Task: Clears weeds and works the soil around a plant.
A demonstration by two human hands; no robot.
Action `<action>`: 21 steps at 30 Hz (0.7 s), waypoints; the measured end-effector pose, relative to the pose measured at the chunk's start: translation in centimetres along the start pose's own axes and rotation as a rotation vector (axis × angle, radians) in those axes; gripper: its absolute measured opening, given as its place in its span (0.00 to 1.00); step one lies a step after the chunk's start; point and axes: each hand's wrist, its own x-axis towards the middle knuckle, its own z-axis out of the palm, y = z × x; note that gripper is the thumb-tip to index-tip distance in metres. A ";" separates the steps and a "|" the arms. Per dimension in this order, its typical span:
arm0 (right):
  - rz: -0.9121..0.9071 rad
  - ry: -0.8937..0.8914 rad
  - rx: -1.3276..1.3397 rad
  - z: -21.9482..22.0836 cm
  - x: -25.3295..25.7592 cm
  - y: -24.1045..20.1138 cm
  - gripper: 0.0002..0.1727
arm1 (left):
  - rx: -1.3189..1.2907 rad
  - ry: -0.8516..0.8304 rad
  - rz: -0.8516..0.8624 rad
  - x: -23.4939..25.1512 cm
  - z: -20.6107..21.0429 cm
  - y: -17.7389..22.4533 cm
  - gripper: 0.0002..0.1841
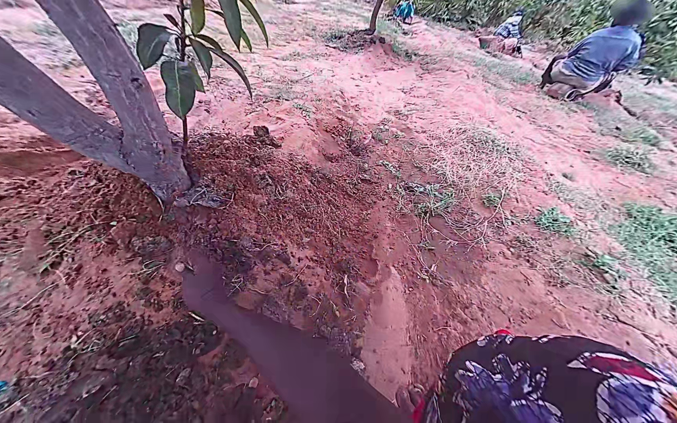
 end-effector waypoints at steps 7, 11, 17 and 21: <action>0.030 -0.053 -0.126 0.6 -9.2 2.1 0.22 | 0.068 0.058 0.013 -1.3 -0.1 0.2 0.08; 0.151 0.045 0.124 -1.2 -10.9 5.8 0.15 | 0.194 -0.070 -0.063 -1.7 0.1 -1.3 0.12; 0.119 0.020 0.130 -4.7 -6.9 3.2 0.20 | 0.009 -0.076 -0.006 -1.9 -1.1 -0.8 0.11; 0.068 -0.033 -0.539 -3.7 -1.5 -1.3 0.25 | -0.010 -0.082 -0.043 -0.9 -1.6 -1.5 0.08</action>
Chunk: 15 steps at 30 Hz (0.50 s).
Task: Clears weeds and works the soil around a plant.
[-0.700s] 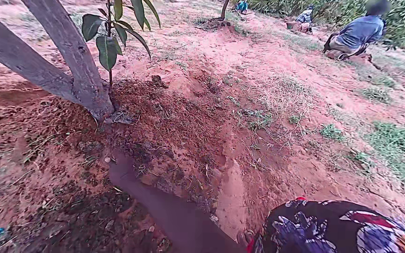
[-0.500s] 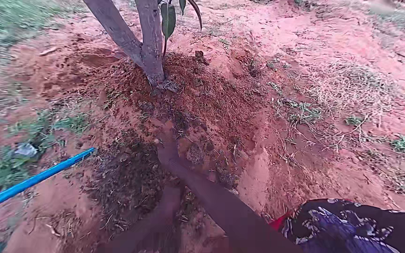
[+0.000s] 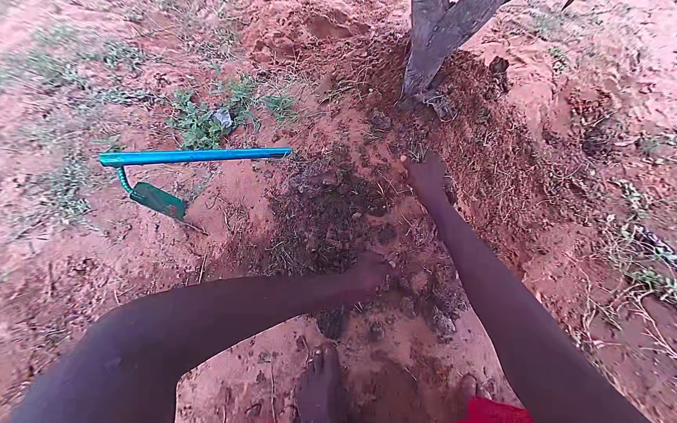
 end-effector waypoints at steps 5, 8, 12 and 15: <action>-0.198 -0.117 -0.454 2.7 5.3 -4.0 0.17 | 0.014 -0.012 0.007 0.7 -1.7 0.1 0.10; -0.224 -0.151 -0.528 4.8 7.2 -4.8 0.18 | 0.008 0.013 0.014 1.2 -2.7 0.1 0.12; -0.232 -0.163 -0.595 6.6 7.8 -5.7 0.22 | -0.005 0.010 -0.009 1.5 -3.1 -0.5 0.12; -0.290 -0.172 -0.633 7.0 8.0 -5.7 0.21 | 0.008 -0.017 -0.046 1.4 -3.0 -0.1 0.13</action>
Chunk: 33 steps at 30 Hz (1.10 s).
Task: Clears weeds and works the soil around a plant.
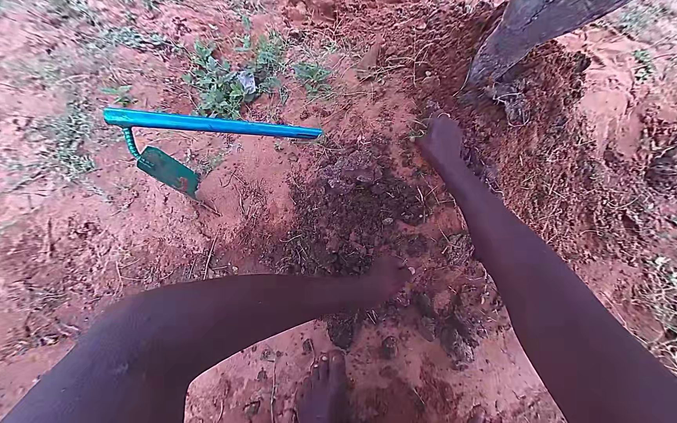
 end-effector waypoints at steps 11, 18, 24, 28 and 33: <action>0.038 0.090 0.026 1.2 -1.9 2.1 0.16 | 0.040 0.000 0.040 0.3 0.3 0.1 0.14; -0.087 0.354 0.355 1.2 -4.4 4.2 0.15 | 0.015 0.000 0.014 0.2 0.3 -0.3 0.13; -0.168 0.117 0.197 0.2 -0.9 1.4 0.21 | 0.030 -0.016 0.067 0.5 0.7 0.6 0.13; -0.192 0.012 0.061 0.2 0.6 -0.7 0.19 | -0.005 -0.025 0.089 0.6 0.6 0.3 0.14; -0.131 -0.008 0.010 0.8 0.0 -1.0 0.15 | -0.033 -0.034 0.069 0.6 0.4 -0.3 0.14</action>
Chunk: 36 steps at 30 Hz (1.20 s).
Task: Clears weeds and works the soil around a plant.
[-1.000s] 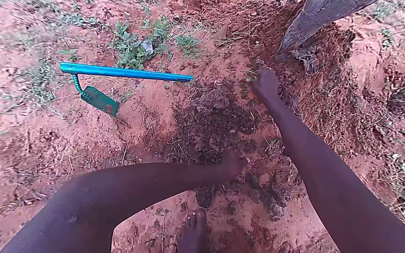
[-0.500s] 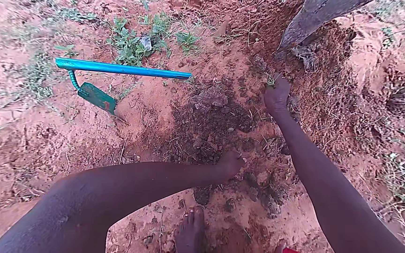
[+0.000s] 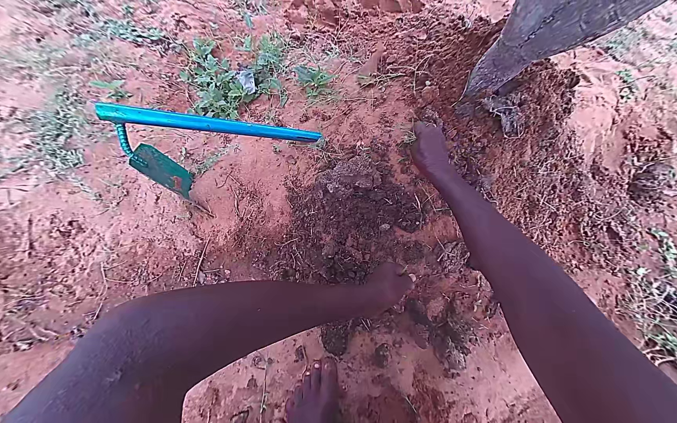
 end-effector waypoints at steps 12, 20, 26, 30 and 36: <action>0.021 0.256 0.105 -3.6 5.9 -0.6 0.21 | -0.110 -0.023 0.024 0.9 -0.4 1.2 0.14; -0.320 0.158 -0.058 -0.9 9.9 -2.7 0.18 | -0.210 -0.058 0.095 0.8 -0.7 1.7 0.14; -0.033 0.425 0.575 0.6 10.6 -2.1 0.15 | -0.368 -0.077 0.246 -0.1 0.2 1.4 0.13; 0.035 0.409 0.741 1.6 6.2 -0.4 0.12 | -0.425 -0.087 0.219 0.0 0.2 1.1 0.13; -0.054 0.445 0.670 2.7 -3.5 1.3 0.11 | -0.514 -0.067 0.186 0.1 -0.1 0.2 0.11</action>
